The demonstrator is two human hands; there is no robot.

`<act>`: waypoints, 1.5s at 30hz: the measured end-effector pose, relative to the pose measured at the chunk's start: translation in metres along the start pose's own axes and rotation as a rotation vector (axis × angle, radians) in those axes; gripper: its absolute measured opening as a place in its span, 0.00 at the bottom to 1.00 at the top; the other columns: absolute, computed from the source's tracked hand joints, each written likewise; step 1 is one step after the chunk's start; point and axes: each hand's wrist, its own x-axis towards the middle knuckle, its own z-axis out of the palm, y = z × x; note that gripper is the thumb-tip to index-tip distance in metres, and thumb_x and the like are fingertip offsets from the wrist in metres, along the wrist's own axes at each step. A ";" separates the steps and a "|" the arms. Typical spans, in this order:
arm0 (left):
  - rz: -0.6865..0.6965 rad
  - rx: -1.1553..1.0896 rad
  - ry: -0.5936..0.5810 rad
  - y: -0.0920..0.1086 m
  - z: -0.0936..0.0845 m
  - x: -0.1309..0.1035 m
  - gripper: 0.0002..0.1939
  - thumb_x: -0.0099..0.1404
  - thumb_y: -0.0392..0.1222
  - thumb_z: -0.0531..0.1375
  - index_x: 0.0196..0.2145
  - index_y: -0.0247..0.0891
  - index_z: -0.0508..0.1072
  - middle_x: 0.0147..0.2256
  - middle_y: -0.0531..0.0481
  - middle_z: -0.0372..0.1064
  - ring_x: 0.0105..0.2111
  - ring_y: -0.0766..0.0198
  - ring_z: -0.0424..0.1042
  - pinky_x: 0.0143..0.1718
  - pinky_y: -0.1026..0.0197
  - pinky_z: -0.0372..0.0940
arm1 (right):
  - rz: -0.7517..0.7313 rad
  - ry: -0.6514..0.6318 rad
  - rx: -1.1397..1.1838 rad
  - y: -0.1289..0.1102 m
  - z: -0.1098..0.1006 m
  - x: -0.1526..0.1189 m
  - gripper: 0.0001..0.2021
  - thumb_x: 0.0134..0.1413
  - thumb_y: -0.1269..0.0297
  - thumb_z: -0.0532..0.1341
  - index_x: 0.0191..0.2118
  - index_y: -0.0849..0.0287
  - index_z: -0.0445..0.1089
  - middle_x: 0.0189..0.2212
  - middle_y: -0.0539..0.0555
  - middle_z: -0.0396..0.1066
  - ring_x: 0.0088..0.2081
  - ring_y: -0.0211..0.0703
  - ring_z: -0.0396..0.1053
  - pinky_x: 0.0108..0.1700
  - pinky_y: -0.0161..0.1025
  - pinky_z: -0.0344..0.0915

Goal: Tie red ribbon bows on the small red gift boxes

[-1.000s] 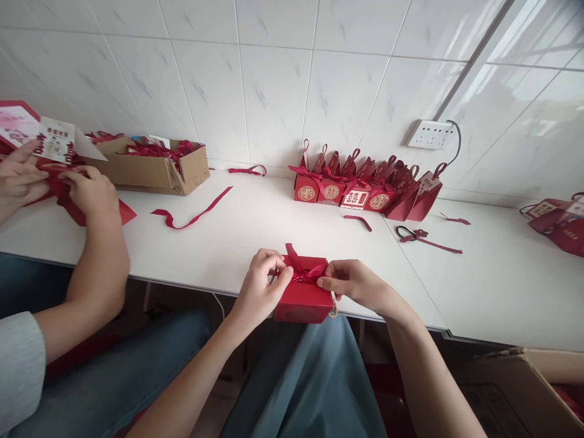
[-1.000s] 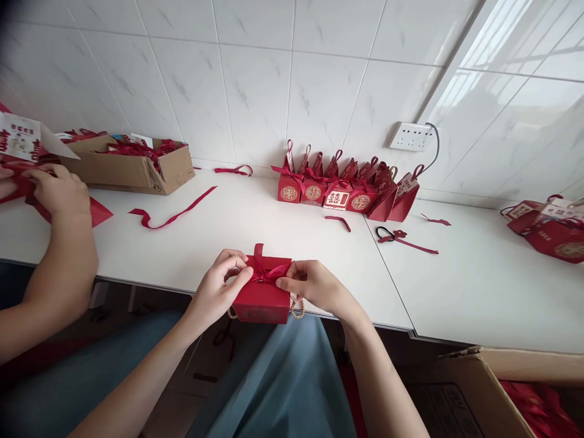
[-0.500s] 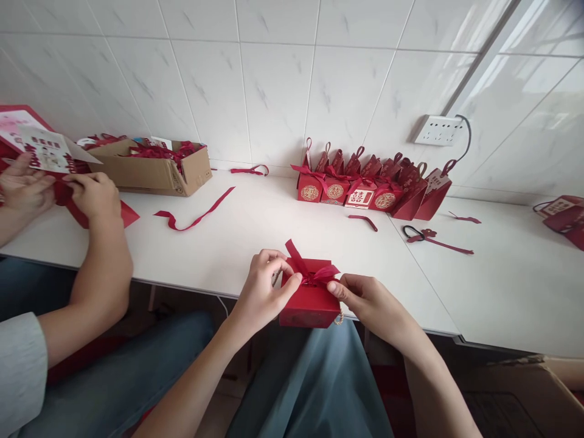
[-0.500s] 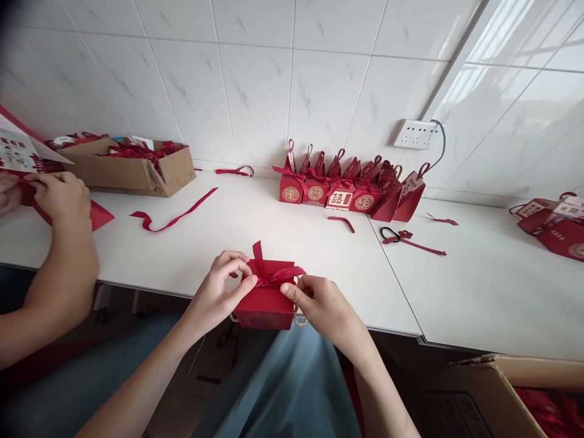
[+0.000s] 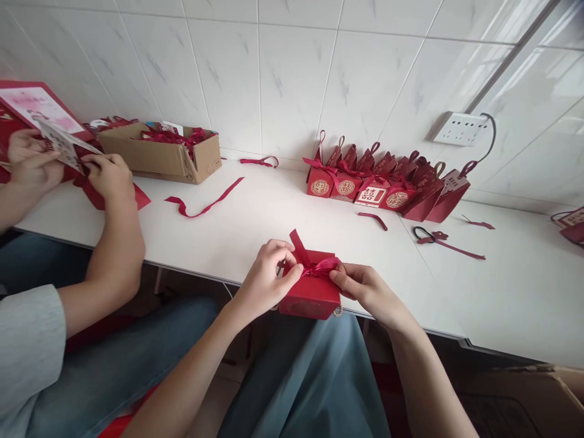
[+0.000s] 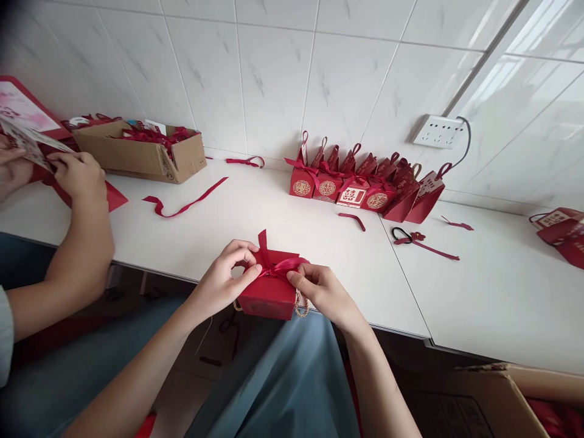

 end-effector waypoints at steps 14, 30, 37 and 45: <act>0.155 0.214 -0.160 0.007 -0.014 0.003 0.05 0.64 0.41 0.55 0.33 0.41 0.70 0.50 0.46 0.61 0.53 0.55 0.62 0.53 0.50 0.61 | -0.011 0.153 -0.225 -0.006 0.013 -0.004 0.20 0.52 0.46 0.56 0.23 0.57 0.58 0.17 0.45 0.58 0.20 0.35 0.55 0.22 0.34 0.52; 0.364 0.341 0.060 0.001 -0.006 0.005 0.09 0.66 0.38 0.53 0.32 0.40 0.73 0.44 0.47 0.71 0.44 0.60 0.71 0.46 0.56 0.67 | -0.028 0.097 0.094 0.007 0.005 0.007 0.21 0.43 0.44 0.65 0.23 0.57 0.60 0.19 0.47 0.64 0.22 0.37 0.61 0.25 0.36 0.57; 0.569 0.646 0.082 0.003 -0.011 0.011 0.11 0.67 0.36 0.52 0.35 0.41 0.74 0.44 0.46 0.73 0.43 0.59 0.72 0.45 0.54 0.66 | -0.048 0.127 0.087 0.009 0.007 0.007 0.21 0.43 0.44 0.65 0.23 0.58 0.62 0.19 0.47 0.64 0.22 0.36 0.60 0.26 0.36 0.58; 0.572 0.618 0.019 0.005 -0.012 0.014 0.08 0.67 0.35 0.51 0.31 0.39 0.68 0.41 0.46 0.70 0.43 0.59 0.70 0.44 0.55 0.63 | -0.086 0.134 0.071 0.010 0.009 0.008 0.21 0.43 0.44 0.65 0.23 0.58 0.61 0.17 0.47 0.63 0.20 0.36 0.59 0.25 0.36 0.56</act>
